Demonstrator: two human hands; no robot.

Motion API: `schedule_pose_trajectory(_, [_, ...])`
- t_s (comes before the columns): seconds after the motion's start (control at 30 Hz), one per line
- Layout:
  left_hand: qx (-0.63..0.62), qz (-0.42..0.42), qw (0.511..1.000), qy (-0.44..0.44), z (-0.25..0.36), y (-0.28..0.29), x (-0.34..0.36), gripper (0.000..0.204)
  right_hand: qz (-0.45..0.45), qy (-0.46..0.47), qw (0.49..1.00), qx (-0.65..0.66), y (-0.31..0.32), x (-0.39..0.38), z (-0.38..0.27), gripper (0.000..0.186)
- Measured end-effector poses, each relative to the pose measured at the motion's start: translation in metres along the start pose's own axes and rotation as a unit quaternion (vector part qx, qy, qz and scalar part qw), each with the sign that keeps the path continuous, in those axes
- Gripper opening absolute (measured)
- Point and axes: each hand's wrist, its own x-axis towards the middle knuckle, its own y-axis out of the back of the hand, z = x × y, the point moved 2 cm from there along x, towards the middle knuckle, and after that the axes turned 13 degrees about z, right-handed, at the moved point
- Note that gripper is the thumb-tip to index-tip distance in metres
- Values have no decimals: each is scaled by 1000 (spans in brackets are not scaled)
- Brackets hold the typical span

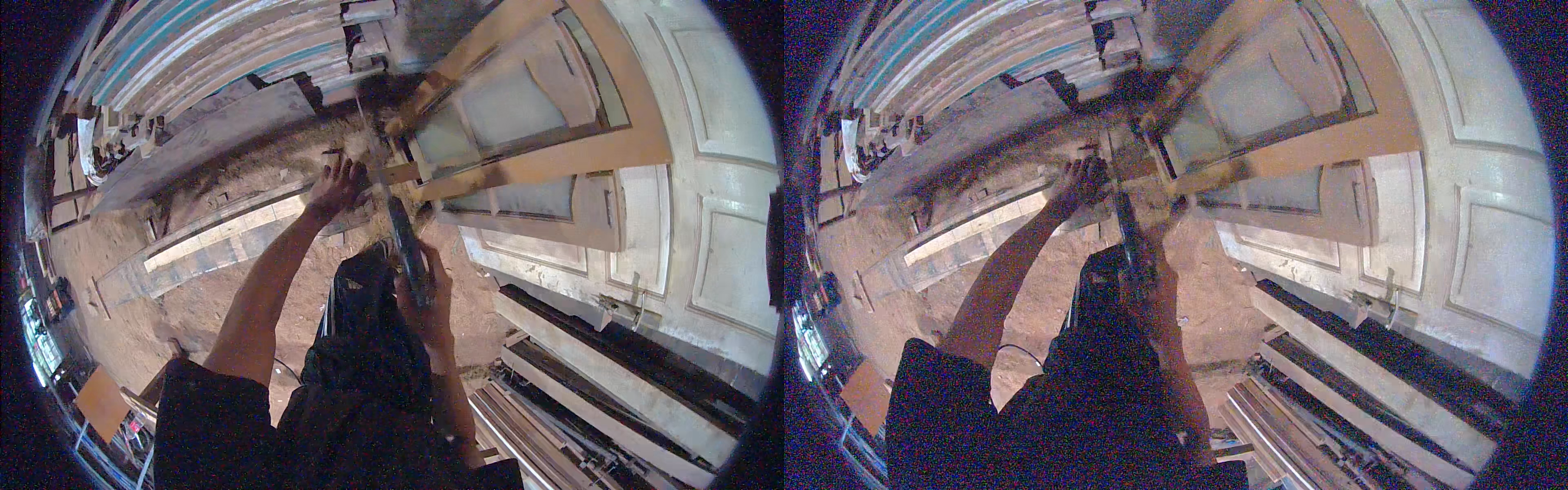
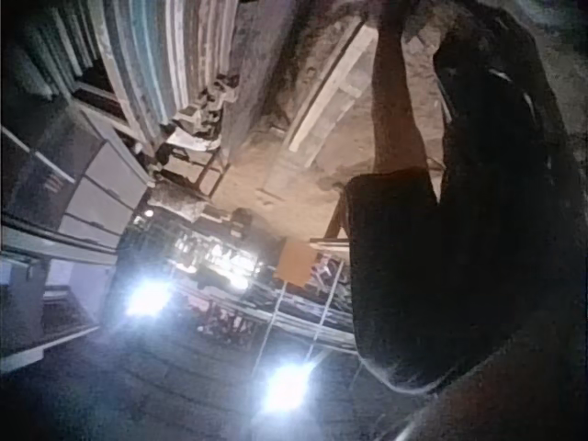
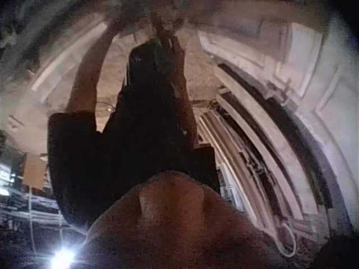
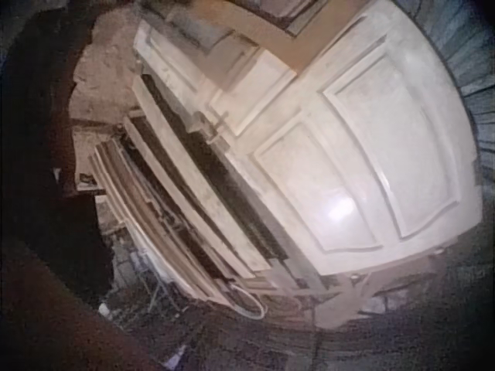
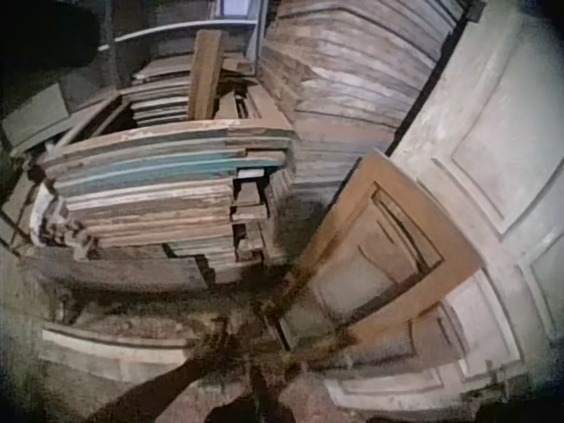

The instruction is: The person saws a wooden plank using a handsaw while holding it steady with one hand on a stack of lumber.

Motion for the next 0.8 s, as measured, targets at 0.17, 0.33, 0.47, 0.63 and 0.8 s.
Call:
schedule_pose_trajectory(0.17, [44, 76, 996, -33, -30, -61, -29, 71, -1, -80, 989, -125, 8, -49, -27, 56])
schedule_pose_trajectory(0.33, [39, 5, 999, -34, -1, -38, -7, 73, 37, -68, 992, -100, 54, -114, -30, 61])
schedule_pose_trajectory(0.47, [-6, 119, 992, -35, -28, -86, -23, 74, 5, -70, 988, -138, 27, -71, -57, 57])
schedule_pose_trajectory(0.63, [-43, 140, 989, -30, -14, -53, -5, 75, 19, 18, 1000, -1, -16, 5, -6, 50])
schedule_pose_trajectory(0.8, [-37, 26, 999, 19, -9, -45, -15, 84, 15, -149, 983, -107, 16, -57, -45, 49])
